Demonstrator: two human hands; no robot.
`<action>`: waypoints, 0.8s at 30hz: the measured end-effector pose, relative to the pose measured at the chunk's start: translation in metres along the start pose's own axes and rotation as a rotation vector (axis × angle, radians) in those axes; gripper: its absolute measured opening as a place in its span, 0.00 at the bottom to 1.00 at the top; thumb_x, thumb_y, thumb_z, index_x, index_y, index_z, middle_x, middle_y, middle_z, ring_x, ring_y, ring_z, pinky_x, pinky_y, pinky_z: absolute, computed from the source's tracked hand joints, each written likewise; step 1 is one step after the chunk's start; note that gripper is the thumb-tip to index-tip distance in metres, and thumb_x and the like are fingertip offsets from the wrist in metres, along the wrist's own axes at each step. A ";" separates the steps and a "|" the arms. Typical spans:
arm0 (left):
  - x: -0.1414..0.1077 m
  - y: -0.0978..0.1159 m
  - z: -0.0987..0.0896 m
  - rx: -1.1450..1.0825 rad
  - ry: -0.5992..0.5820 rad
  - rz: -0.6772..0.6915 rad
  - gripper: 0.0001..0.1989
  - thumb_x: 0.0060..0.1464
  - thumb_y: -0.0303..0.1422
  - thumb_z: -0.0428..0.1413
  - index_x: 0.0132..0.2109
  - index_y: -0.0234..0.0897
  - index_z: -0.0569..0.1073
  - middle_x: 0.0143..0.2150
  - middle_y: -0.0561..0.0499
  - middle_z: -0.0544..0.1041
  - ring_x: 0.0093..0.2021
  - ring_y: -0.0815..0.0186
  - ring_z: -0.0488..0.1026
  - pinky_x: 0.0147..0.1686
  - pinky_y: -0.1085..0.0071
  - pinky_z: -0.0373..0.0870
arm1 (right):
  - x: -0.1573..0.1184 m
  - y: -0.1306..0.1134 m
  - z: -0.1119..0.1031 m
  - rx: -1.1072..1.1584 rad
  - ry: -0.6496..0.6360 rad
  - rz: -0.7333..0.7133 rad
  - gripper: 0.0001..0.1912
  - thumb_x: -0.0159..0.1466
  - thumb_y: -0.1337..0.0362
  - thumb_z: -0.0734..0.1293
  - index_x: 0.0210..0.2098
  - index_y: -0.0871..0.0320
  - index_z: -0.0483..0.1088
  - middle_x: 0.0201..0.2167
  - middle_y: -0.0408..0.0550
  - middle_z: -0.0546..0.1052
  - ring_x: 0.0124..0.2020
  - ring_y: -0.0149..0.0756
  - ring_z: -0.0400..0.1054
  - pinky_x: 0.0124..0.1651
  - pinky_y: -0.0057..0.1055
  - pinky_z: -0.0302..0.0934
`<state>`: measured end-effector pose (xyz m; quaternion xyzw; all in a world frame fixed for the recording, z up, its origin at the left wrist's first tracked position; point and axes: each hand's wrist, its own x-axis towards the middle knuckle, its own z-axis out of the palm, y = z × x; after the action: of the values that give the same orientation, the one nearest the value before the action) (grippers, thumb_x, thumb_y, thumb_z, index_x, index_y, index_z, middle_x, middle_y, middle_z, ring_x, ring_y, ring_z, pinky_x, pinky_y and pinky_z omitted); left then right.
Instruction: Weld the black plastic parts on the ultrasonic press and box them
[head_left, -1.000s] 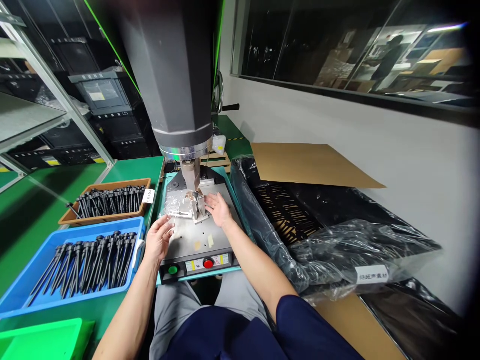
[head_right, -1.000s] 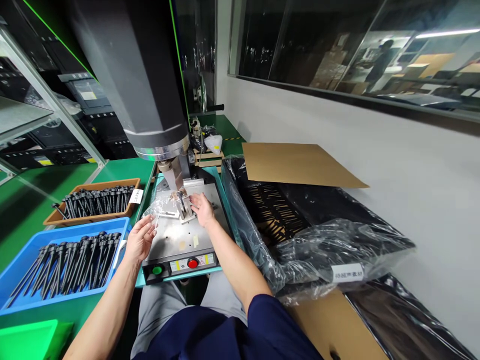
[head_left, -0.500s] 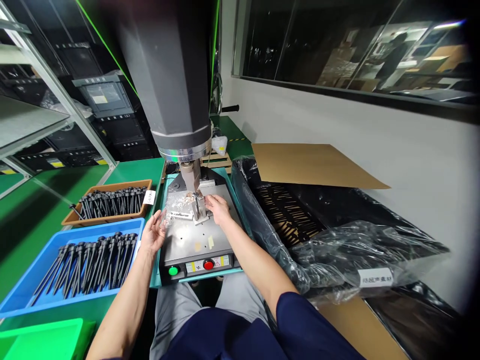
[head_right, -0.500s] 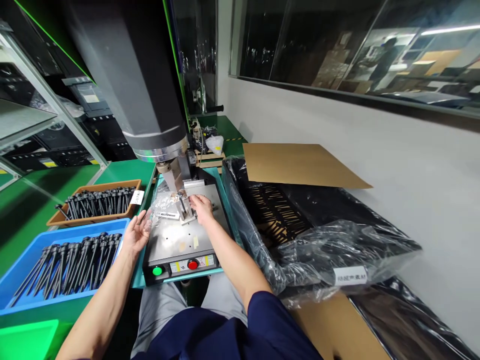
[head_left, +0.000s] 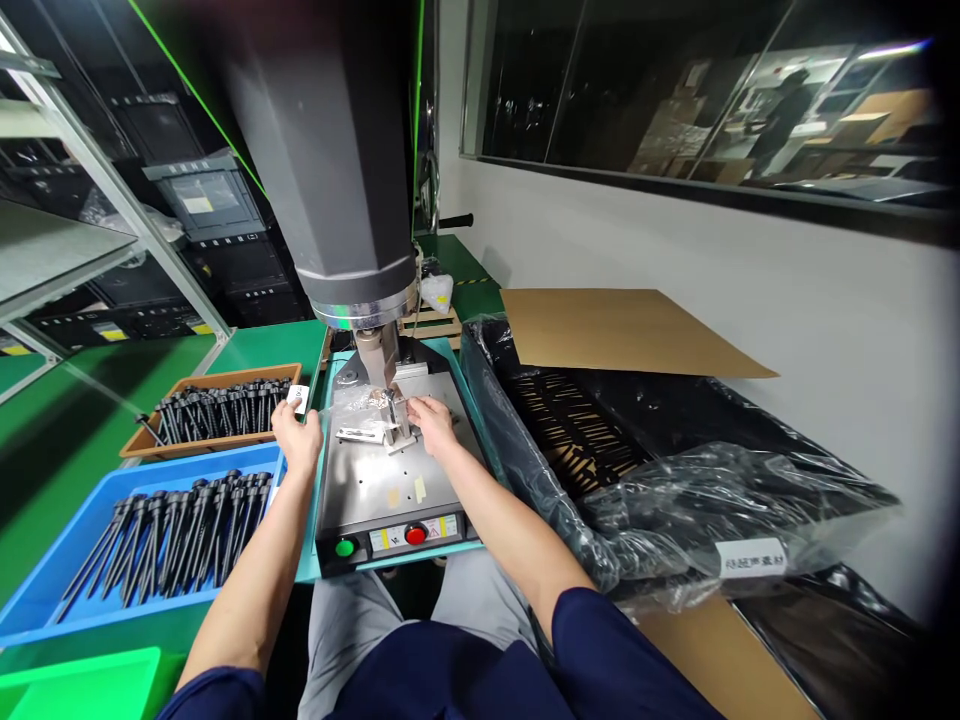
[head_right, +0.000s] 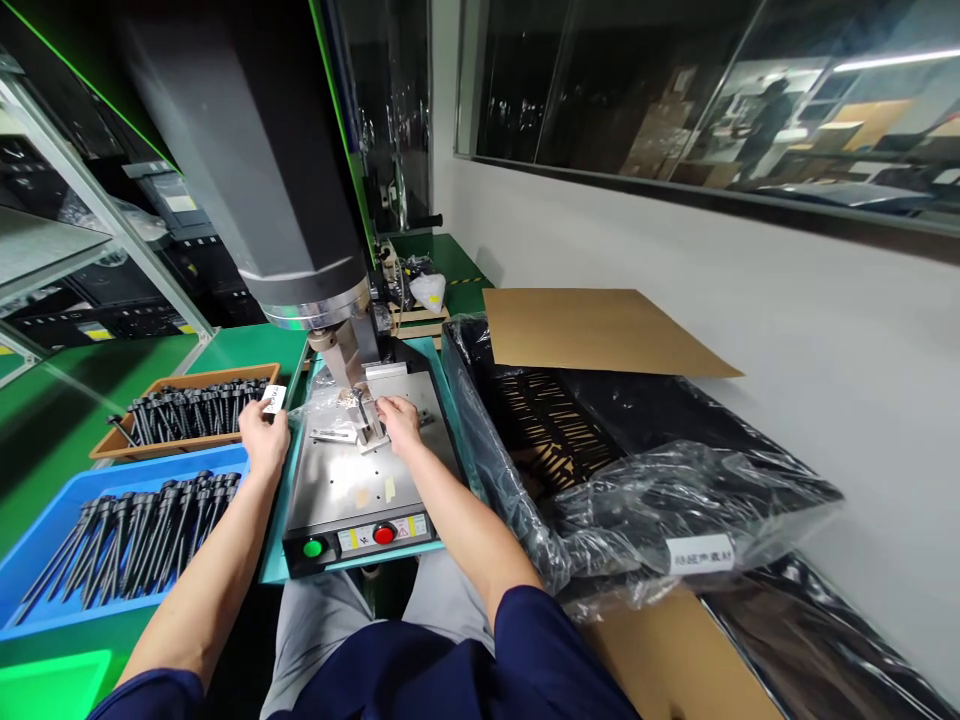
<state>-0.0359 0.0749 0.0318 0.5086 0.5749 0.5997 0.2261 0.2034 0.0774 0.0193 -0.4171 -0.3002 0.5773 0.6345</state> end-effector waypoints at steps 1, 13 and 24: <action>-0.002 0.011 0.002 0.053 0.063 0.107 0.16 0.50 0.30 0.59 0.48 0.36 0.74 0.54 0.40 0.70 0.56 0.56 0.67 0.55 0.60 0.63 | 0.000 0.000 0.000 -0.002 0.002 0.001 0.14 0.47 0.54 0.73 0.23 0.57 0.71 0.25 0.44 0.76 0.30 0.33 0.70 0.37 0.30 0.63; -0.007 0.059 0.066 0.351 -0.699 0.440 0.22 0.55 0.46 0.57 0.52 0.36 0.73 0.45 0.43 0.74 0.46 0.55 0.69 0.48 0.62 0.64 | 0.000 -0.003 0.003 -0.017 -0.001 -0.013 0.12 0.47 0.56 0.72 0.21 0.57 0.69 0.22 0.41 0.73 0.29 0.32 0.68 0.34 0.27 0.61; 0.027 0.049 0.058 0.447 -0.894 0.329 0.27 0.45 0.52 0.62 0.44 0.34 0.74 0.36 0.49 0.74 0.37 0.61 0.69 0.39 0.68 0.64 | 0.015 -0.007 0.009 0.076 0.021 0.131 0.10 0.48 0.60 0.72 0.23 0.58 0.69 0.21 0.40 0.73 0.24 0.29 0.67 0.27 0.25 0.58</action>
<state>0.0197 0.1131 0.0764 0.8343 0.4487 0.2143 0.2381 0.2007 0.0939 0.0281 -0.4175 -0.2432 0.6244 0.6138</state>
